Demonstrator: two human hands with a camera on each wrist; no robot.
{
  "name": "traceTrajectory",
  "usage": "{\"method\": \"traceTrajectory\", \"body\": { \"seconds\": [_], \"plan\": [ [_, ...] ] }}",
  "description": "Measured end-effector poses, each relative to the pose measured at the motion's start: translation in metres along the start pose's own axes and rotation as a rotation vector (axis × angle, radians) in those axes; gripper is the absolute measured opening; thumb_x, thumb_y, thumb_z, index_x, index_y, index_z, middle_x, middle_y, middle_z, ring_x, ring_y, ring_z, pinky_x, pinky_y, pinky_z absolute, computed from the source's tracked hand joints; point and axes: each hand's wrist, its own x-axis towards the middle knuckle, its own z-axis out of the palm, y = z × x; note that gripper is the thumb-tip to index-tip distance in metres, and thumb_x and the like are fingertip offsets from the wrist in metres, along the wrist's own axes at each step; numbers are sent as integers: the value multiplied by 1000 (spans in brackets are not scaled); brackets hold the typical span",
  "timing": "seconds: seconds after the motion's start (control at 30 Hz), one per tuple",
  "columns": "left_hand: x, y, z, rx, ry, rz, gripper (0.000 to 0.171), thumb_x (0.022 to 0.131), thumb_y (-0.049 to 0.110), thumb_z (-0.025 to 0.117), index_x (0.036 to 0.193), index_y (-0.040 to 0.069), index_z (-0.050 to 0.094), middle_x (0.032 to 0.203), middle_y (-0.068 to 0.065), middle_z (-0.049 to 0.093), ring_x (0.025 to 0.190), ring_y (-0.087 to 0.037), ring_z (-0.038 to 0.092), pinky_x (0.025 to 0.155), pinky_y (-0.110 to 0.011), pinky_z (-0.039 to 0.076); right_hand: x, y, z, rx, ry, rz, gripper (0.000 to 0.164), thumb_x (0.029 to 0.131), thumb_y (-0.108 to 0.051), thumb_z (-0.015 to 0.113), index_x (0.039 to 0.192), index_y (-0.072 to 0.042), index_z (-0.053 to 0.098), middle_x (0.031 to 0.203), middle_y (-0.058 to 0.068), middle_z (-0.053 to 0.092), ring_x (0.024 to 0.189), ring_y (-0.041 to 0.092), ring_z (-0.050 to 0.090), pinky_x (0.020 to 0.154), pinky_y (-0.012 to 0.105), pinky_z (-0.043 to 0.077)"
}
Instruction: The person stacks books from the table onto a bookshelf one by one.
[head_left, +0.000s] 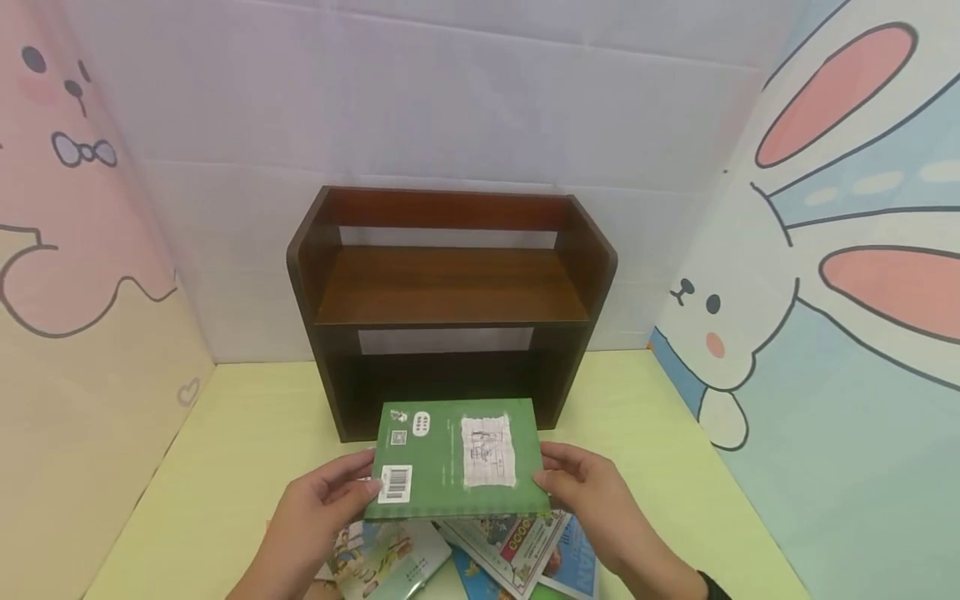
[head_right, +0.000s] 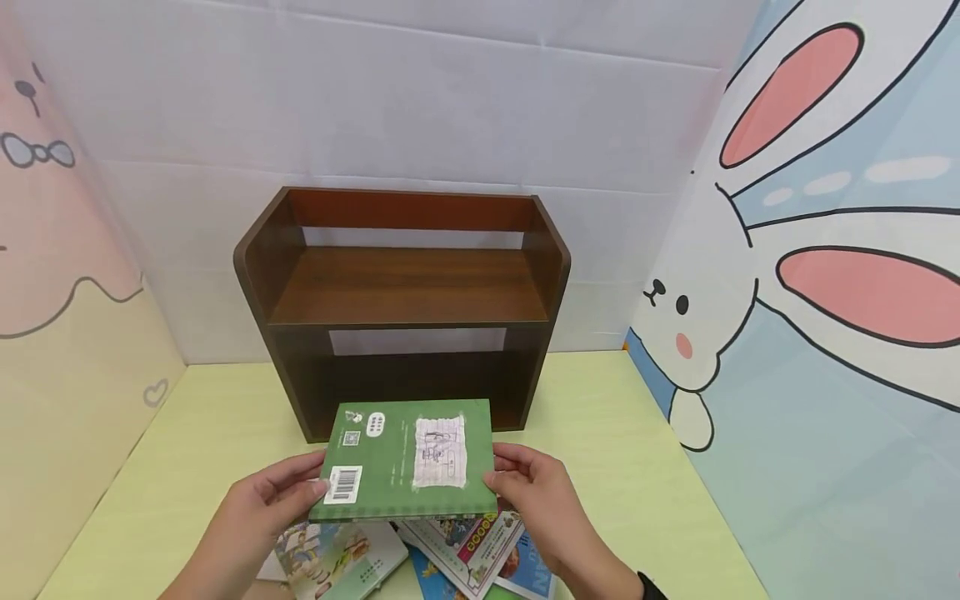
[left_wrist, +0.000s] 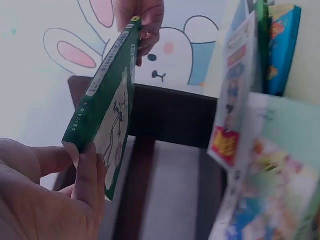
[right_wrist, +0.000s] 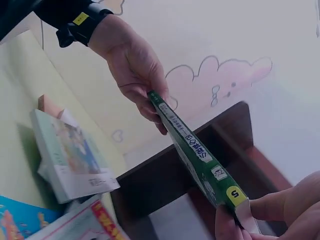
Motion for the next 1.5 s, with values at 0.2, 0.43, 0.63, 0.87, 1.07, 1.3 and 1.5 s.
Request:
{"method": "traceTrajectory", "body": {
  "seconds": [0.2,0.43,0.63,0.87,1.07,1.3,1.5],
  "plan": [
    [1,44,-14,51,-24,47,50,105,15,77,152,3,64,130,-14,78,110,-22,77,89,-33,65,2,-36,0,-32,7,-58,50,109,-18,71,154,1,60,133,15,75,110,29,77,94,39,64],
    [12,79,-25,102,-70,161,51,107,19,76,153,1,62,130,-14,77,110,-17,77,91,-30,63,8,-71,-5,-45,12,-131,48,110,-16,71,153,1,60,133,16,74,111,26,76,97,33,62],
    [44,115,-27,169,-84,254,53,109,23,74,155,2,61,139,-16,72,114,-20,72,92,-23,61,34,-107,-13,-96,33,-200,49,111,-20,70,155,-1,60,139,17,71,113,24,73,103,29,59],
    [92,156,-21,421,-1,338,49,113,26,64,157,6,60,145,-16,67,118,-32,62,96,-35,59,94,-143,-17,-128,39,-202,50,112,-21,67,157,0,58,148,16,65,122,29,66,118,43,49],
    [126,176,-11,502,41,347,50,114,24,58,159,2,56,151,-19,62,123,-34,58,102,-49,55,138,-159,-17,-184,103,-206,47,113,-21,64,155,1,60,145,17,62,116,30,63,111,42,52],
    [154,188,-7,513,71,343,48,114,21,54,157,-1,57,151,-20,61,123,-33,57,99,-49,52,167,-172,-16,-240,136,-229,45,113,-22,64,152,1,63,144,16,61,114,28,59,103,43,52],
    [172,186,-6,540,83,337,47,113,19,52,155,-2,59,149,-20,62,117,-33,57,92,-46,50,185,-175,-12,-345,169,-216,44,113,-23,64,150,2,64,142,16,64,119,28,57,101,41,49]
  ]
}}
